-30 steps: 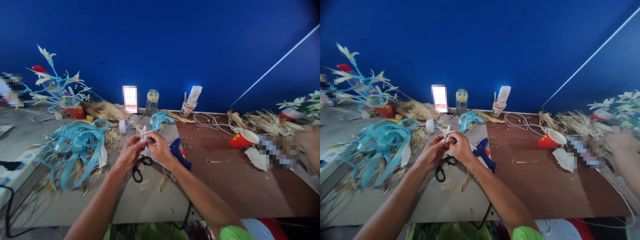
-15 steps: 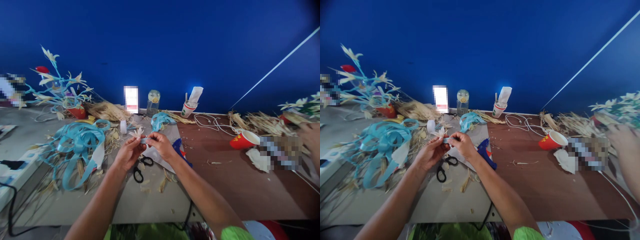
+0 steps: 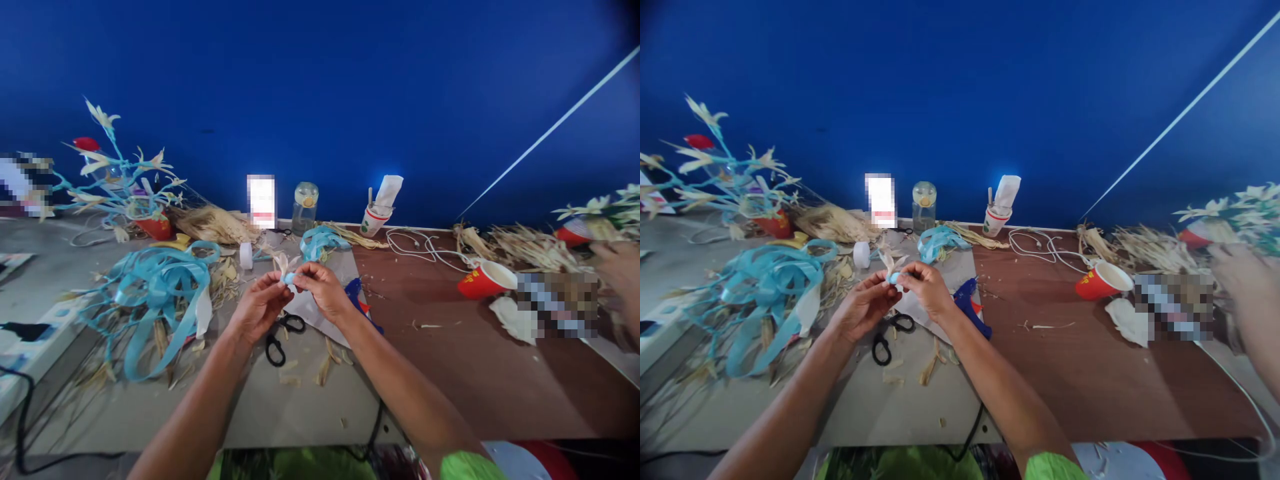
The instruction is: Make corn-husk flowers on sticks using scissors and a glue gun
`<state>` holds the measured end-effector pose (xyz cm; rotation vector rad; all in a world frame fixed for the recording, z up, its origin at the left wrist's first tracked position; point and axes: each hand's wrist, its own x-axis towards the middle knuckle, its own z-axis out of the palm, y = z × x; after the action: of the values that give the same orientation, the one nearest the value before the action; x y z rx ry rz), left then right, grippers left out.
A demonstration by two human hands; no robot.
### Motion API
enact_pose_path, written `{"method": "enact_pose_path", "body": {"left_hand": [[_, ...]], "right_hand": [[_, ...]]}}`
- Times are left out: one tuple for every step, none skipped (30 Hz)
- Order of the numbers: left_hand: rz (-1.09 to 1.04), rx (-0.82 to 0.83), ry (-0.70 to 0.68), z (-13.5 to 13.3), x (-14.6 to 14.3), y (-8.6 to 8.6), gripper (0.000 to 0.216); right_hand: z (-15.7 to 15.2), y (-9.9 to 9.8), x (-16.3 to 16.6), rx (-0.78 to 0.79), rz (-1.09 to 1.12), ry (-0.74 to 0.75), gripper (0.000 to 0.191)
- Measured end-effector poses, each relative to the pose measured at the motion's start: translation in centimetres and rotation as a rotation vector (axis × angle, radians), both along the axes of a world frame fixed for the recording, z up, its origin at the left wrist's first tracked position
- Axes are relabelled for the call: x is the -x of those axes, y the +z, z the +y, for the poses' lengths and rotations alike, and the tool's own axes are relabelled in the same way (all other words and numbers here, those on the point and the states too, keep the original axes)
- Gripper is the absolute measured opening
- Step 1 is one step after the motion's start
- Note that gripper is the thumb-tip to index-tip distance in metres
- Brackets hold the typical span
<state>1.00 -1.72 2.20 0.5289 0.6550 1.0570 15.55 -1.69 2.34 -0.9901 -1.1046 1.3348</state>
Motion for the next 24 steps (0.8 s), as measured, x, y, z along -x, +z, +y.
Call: {"method": "enact_pose_path", "body": {"left_hand": [[0.012,-0.006,0.005,0.1,0.0,-0.2,0.019],[0.018,-0.011,0.01,0.1,-0.1,-0.3,0.019],[0.015,-0.014,0.017,0.2,-0.1,-0.4,0.019],[0.006,-0.013,0.026,0.2,-0.1,-0.6,0.019],[-0.006,-0.007,0.036,0.2,-0.1,-0.6,0.02],[-0.02,0.003,0.047,0.2,-0.1,-0.7,0.02],[-0.032,0.012,0.054,0.3,-0.1,-0.8,0.02],[-0.044,0.019,0.059,0.3,-0.1,-0.9,0.02],[-0.055,0.021,0.062,0.3,-0.1,-0.9,0.019],[-0.064,0.02,0.064,0.4,-0.1,-1.0,0.019],[-0.072,0.017,0.066,0.4,-0.1,-1.1,0.02],[-0.081,0.013,0.07,0.4,-0.1,-1.1,0.02],[-0.09,0.011,0.076,0.5,-0.2,-1.1,0.02],[-0.097,0.011,0.082,0.5,-0.2,-1.2,0.019],[-0.102,0.014,0.087,0.5,-0.2,-1.2,0.019],[-0.105,0.015,0.087,0.5,-0.3,-1.1,0.018],[-0.106,0.016,0.085,0.5,-0.3,-1.1,0.018],[-0.106,0.018,0.082,0.5,-0.4,-1.0,0.017],[-0.105,0.02,0.079,0.4,-0.4,-1.0,0.016],[-0.104,0.021,0.078,0.4,-0.4,-0.9,0.016],[-0.102,0.021,0.078,0.4,-0.4,-0.9,0.015],[-0.099,0.022,0.081,0.4,-0.4,-0.9,0.015],[-0.092,0.022,0.082,0.5,-0.3,-1.0,0.015],[-0.085,0.021,0.081,0.5,-0.3,-1.0,0.015]], "right_hand": [[0.0,0.1,0.0,-0.002,-0.004,0.0,0.015],[-0.1,0.1,0.0,-0.003,-0.011,-0.003,0.015],[-0.1,0.2,-0.1,-0.002,-0.023,-0.005,0.015],[-0.1,0.4,-0.1,0.001,-0.039,-0.008,0.015],[-0.2,0.5,-0.1,0.008,-0.056,-0.012,0.015],[-0.2,0.6,-0.2,0.018,-0.072,-0.014,0.015],[-0.1,0.7,-0.2,0.03,-0.089,-0.015,0.015],[-0.1,0.8,-0.2,0.045,-0.108,-0.01,0.016],[0.0,0.9,-0.2,0.059,-0.131,0.0,0.016],[0.2,1.0,-0.3,0.072,-0.164,0.017,0.016],[0.3,1.1,-0.4,0.08,-0.21,0.036,0.016],[0.5,1.3,-0.6,0.078,-0.267,0.045,0.016],[0.5,1.4,-0.8,0.064,-0.335,0.035,0.015],[0.5,1.6,-1.2,0.035,-0.413,0.002,0.015],[0.3,1.8,-1.8,-0.008,-0.498,-0.054,0.017],[0.0,2.0,-2.4,-0.058,-0.584,-0.118,0.02],[-0.5,2.1,-3.2,-0.11,-0.673,-0.178,0.025],[-1.1,2.2,-4.2,-0.149,-0.754,-0.22,0.027],[-1.9,2.1,-5.1,-0.16,-0.85,-0.225,0.029],[-2.7,2.0,-6.1,-0.146,-0.951,-0.231,0.029],[-3.6,1.8,-7.1,-0.11,-1.054,-0.241,0.029],[-4.5,1.5,-7.9,-0.063,-1.155,-0.236,0.029],[-5.4,1.2,-8.7,-0.011,-1.245,-0.223,0.031],[-6.2,0.8,-9.2,0.045,-1.331,-0.21,0.033]]}}
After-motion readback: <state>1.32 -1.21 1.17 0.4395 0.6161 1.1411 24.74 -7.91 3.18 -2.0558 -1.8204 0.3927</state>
